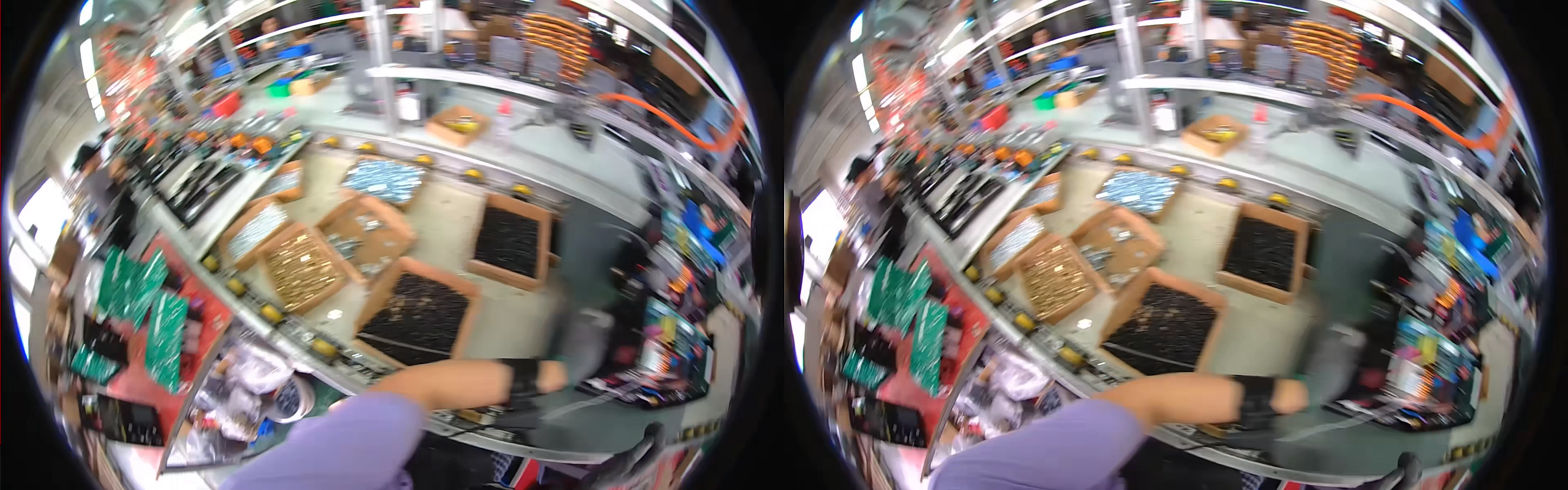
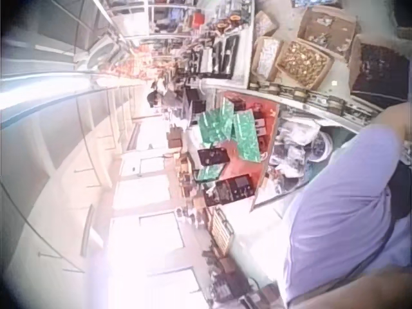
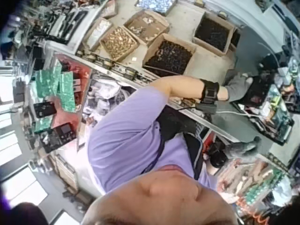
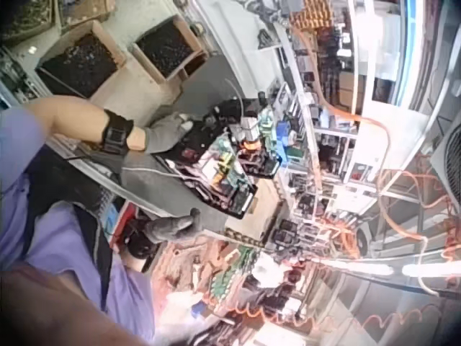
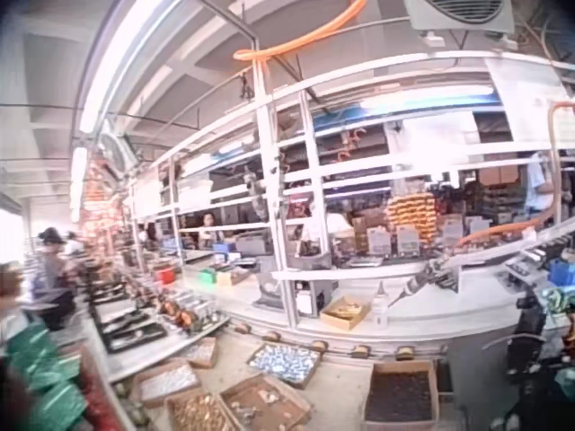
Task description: Assembling components and wiring for a power inverter on a production line.
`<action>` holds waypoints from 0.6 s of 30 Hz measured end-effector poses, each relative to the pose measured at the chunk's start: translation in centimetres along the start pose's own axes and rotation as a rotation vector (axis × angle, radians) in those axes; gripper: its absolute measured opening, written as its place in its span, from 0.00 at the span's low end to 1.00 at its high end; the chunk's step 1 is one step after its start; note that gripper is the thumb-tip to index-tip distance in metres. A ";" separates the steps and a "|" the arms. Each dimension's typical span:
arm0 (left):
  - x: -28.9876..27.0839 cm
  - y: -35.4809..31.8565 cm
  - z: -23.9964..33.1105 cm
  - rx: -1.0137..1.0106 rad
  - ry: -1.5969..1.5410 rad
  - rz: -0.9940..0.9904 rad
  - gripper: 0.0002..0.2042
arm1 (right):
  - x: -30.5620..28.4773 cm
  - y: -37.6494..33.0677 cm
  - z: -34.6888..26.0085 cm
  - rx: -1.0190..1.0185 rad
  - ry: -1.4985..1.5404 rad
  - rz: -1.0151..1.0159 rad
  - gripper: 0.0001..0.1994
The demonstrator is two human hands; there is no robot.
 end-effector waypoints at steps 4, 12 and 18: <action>2.1 -0.6 4.0 -0.036 0.019 -0.768 0.14 | 6.7 -2.3 -6.2 -0.141 -0.082 -0.350 0.17; -53.9 -0.6 -12.9 -0.486 0.770 0.111 0.20 | 13.2 -13.4 -5.7 -0.386 -0.121 -0.985 0.15; -86.6 -19.2 -19.5 -1.425 1.128 0.563 0.34 | 14.1 -14.0 -7.2 -0.486 -0.169 -0.989 0.14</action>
Point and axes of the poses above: each hand's wrist, its own y-axis towards the middle knuckle, its own x-axis out of the palm, z = x × y, the point moved 10 cm from there along y, towards the middle knuckle, and after that the axes turned 5 degrees about -x, right-handed, at the moved point
